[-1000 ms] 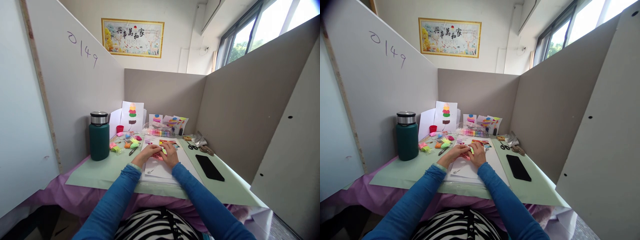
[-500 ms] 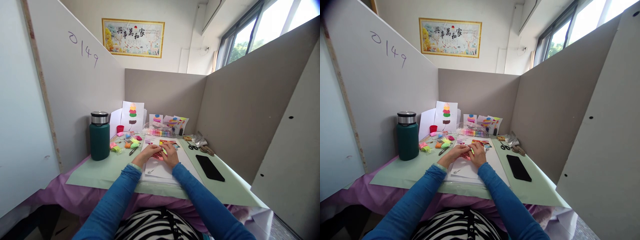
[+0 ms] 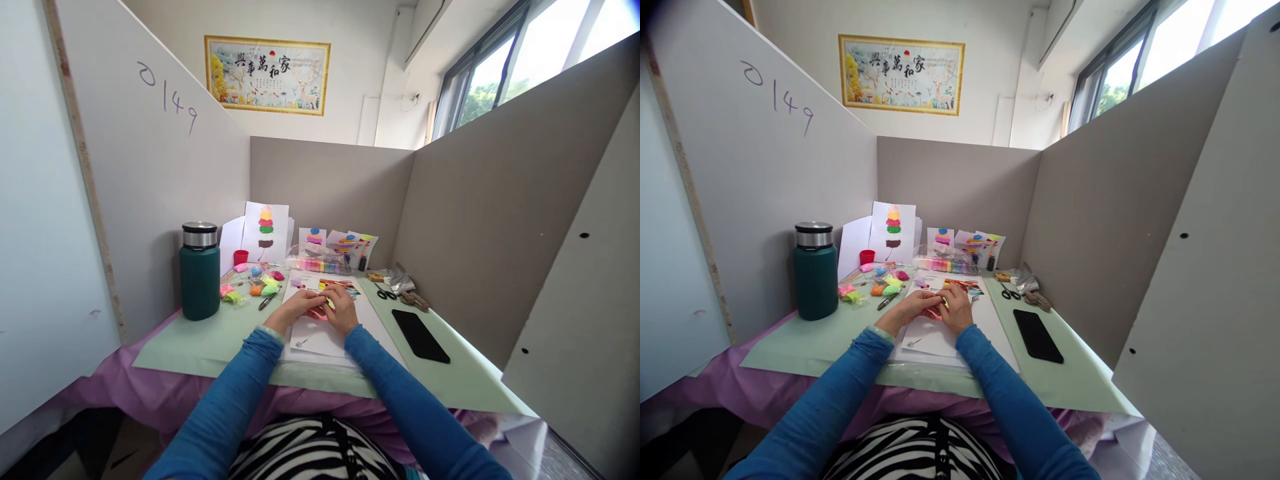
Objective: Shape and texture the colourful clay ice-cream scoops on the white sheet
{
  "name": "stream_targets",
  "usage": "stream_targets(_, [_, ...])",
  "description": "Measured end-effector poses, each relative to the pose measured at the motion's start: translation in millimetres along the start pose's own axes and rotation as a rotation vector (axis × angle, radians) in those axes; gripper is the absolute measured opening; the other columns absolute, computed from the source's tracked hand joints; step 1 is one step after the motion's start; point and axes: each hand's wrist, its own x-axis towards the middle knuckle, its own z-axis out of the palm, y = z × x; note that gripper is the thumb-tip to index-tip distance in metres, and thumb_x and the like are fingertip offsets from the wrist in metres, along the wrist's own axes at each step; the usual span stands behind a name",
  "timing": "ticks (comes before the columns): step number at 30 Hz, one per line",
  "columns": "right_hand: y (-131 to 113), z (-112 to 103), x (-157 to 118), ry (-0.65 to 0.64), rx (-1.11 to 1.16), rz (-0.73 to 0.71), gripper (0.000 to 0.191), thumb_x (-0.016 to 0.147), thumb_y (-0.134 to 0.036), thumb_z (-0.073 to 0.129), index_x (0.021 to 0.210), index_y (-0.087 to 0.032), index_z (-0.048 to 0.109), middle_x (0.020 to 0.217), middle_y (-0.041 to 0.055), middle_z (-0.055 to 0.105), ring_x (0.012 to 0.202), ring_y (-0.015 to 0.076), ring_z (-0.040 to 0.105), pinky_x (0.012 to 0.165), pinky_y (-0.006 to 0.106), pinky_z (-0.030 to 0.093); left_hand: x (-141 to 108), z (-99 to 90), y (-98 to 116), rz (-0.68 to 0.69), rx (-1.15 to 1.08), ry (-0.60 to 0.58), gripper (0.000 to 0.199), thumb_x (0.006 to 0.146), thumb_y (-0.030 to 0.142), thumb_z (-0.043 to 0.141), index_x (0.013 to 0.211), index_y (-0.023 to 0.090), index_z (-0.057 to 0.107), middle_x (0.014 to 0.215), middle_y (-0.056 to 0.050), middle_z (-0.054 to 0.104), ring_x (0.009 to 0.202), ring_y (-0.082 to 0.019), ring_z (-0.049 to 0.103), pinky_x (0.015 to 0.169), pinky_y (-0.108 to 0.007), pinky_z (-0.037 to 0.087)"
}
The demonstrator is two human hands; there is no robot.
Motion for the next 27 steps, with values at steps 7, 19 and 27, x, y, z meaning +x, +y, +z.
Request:
stream_targets(7, [-0.2, 0.2, -0.1, 0.0, -0.007, -0.006, 0.017, 0.083, -0.02, 0.056, 0.098, -0.019, 0.064, 0.099, 0.0097, 0.06, 0.097, 0.0237, 0.056, 0.084, 0.039, 0.046, 0.6, -0.1, -0.2, 0.007, -0.022, 0.121, 0.042, 0.065, 0.048, 0.078, 0.081, 0.01, 0.068, 0.072, -0.007, 0.066, 0.064, -0.014, 0.062, 0.065, -0.027, 0.048])
stream_targets(19, [0.4, 0.5, -0.5, -0.009, 0.003, 0.012, 0.016, 0.082, -0.02, 0.056, 0.096, -0.02, 0.063, 0.098, 0.0094, 0.06, 0.096, 0.0239, 0.056, 0.083, 0.039, 0.046, -0.7, 0.4, 1.4, 0.012, -0.019, 0.08, 0.042, 0.065, 0.047, 0.078, 0.082, 0.01, 0.067, 0.074, -0.006, 0.066, 0.066, -0.014, 0.063, 0.067, -0.027, 0.048])
stream_targets(27, [2.9, 1.3, -1.3, 0.003, 0.0, 0.008, 0.013, 0.082, -0.017, 0.053, 0.09, -0.02, 0.062, 0.096, 0.0079, 0.06, 0.095, 0.0232, 0.056, 0.082, 0.039, 0.045, -1.9, 1.2, 2.5, -0.015, -0.007, 0.008, 0.043, 0.066, 0.049, 0.077, 0.083, 0.01, 0.069, 0.078, -0.009, 0.068, 0.07, -0.015, 0.063, 0.07, -0.028, 0.049])
